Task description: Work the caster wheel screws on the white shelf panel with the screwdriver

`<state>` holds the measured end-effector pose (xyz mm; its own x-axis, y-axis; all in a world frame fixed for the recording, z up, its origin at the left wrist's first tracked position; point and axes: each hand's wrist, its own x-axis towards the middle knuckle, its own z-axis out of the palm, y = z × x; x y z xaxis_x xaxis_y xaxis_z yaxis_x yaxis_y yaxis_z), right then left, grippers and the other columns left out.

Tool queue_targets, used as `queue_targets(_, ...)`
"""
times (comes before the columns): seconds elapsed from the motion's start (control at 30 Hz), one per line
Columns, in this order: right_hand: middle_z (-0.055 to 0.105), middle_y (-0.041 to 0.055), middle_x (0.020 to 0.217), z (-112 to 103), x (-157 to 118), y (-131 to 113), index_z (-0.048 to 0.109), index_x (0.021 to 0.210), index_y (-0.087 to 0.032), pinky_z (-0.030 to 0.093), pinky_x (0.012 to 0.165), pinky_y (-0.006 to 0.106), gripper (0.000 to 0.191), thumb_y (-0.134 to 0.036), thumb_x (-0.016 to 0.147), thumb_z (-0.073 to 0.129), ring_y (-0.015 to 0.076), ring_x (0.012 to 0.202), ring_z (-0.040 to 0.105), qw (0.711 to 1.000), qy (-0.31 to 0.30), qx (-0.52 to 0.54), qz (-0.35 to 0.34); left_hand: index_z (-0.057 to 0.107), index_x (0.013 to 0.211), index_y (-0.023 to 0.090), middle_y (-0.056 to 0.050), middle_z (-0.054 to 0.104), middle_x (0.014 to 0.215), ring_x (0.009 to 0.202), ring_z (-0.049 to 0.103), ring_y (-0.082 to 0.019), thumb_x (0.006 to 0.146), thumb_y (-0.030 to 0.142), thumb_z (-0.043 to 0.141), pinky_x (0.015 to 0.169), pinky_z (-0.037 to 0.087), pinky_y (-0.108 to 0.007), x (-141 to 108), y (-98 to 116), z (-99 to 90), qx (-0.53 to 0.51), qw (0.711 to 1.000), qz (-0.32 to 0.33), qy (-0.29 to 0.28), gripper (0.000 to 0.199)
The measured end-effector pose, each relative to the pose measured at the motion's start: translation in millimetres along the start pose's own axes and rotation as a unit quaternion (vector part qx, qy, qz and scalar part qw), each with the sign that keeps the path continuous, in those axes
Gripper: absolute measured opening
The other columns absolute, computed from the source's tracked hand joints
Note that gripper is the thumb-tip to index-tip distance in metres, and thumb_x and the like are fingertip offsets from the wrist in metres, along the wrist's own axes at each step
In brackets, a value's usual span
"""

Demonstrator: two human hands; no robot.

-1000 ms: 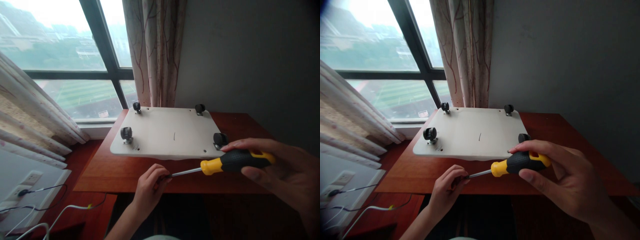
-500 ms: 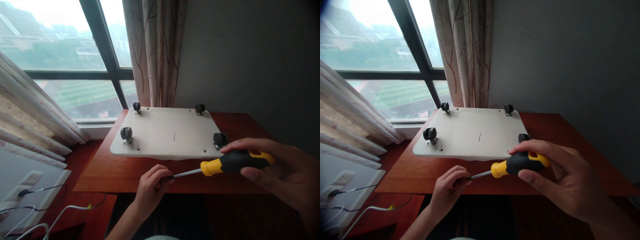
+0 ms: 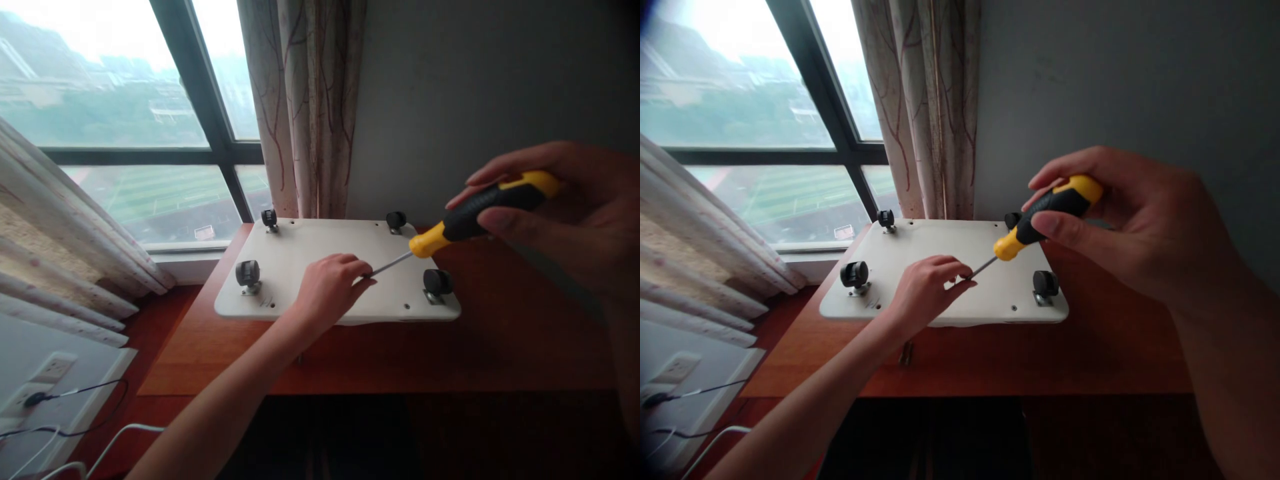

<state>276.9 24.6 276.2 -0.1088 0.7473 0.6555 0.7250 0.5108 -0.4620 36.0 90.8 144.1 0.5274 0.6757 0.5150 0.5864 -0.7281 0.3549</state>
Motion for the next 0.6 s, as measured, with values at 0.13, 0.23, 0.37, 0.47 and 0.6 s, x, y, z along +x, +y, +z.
queue_targets(0.13, 0.073, 0.0007, 0.099, 9.8, 37.6, 16.9, 0.074, 0.108, -0.031, 0.057, 0.077, 0.038, 0.030, -0.043, 0.080, 0.079, 0.0245, 0.090, 0.071, 0.998, -0.008, -0.054, -0.015, 0.077, 0.089, 0.021, -0.003, 0.075, 0.085, 0.070, 0.064, -0.016, 0.088, 0.032, 0.074, 0.064, 0.042, -0.027, 69.4, -24.5, 15.0, 0.009, 0.999, -0.042, -0.032, 0.011)
queue_targets(0.23, 0.073, 0.0008, 0.094, 23.2, 67.0, 35.8, 0.075, 0.109, -0.029, 0.055, 0.076, 0.037, 0.033, -0.043, 0.080, 0.079, 0.0211, 0.081, 0.069, 0.993, -0.028, -0.115, -0.030, 0.077, 0.089, 0.023, -0.003, 0.075, 0.088, 0.080, 0.066, -0.019, 0.089, 0.032, 0.071, 0.070, 0.044, -0.029, 115.1, -41.1, 34.7, 0.021, 0.996, -0.067, -0.055, 0.011)
queue_targets(0.37, 0.074, 0.0024, 0.092, 44.3, 104.1, 64.0, 0.076, 0.106, -0.027, 0.054, 0.077, 0.036, 0.031, -0.043, 0.079, 0.077, 0.0206, 0.078, 0.067, 0.981, -0.051, -0.188, -0.016, 0.077, 0.094, 0.024, -0.004, 0.076, 0.092, 0.084, 0.068, -0.021, 0.086, 0.027, 0.070, 0.071, 0.046, -0.030, 155.1, -54.6, 64.3, 0.020, 0.994, -0.083, -0.073, 0.011)
queue_targets(0.47, 0.076, 0.0047, 0.097, 57.0, 122.8, 83.2, 0.075, 0.107, -0.027, 0.054, 0.082, 0.039, 0.029, -0.041, 0.081, 0.074, 0.0232, 0.084, 0.068, 0.977, -0.078, -0.201, 0.000, 0.077, 0.096, 0.024, -0.005, 0.076, 0.094, 0.086, 0.068, -0.022, 0.086, 0.025, 0.068, 0.072, 0.047, -0.030, 171.2, -62.4, 84.6, 0.014, 0.992, -0.090, -0.086, 0.013)
queue_targets(0.6, 0.076, 0.0048, 0.106, 65.4, 132.2, 99.9, 0.073, 0.108, -0.031, 0.054, 0.087, 0.042, 0.028, -0.044, 0.083, 0.070, 0.0260, 0.093, 0.070, 0.974, -0.101, -0.202, 0.019, 0.076, 0.099, 0.024, -0.006, 0.076, 0.100, 0.090, 0.068, -0.022, 0.086, 0.025, 0.067, 0.075, 0.049, -0.031, 182.9, -73.5, 101.9, 0.010, 0.990, -0.100, -0.094, 0.016)
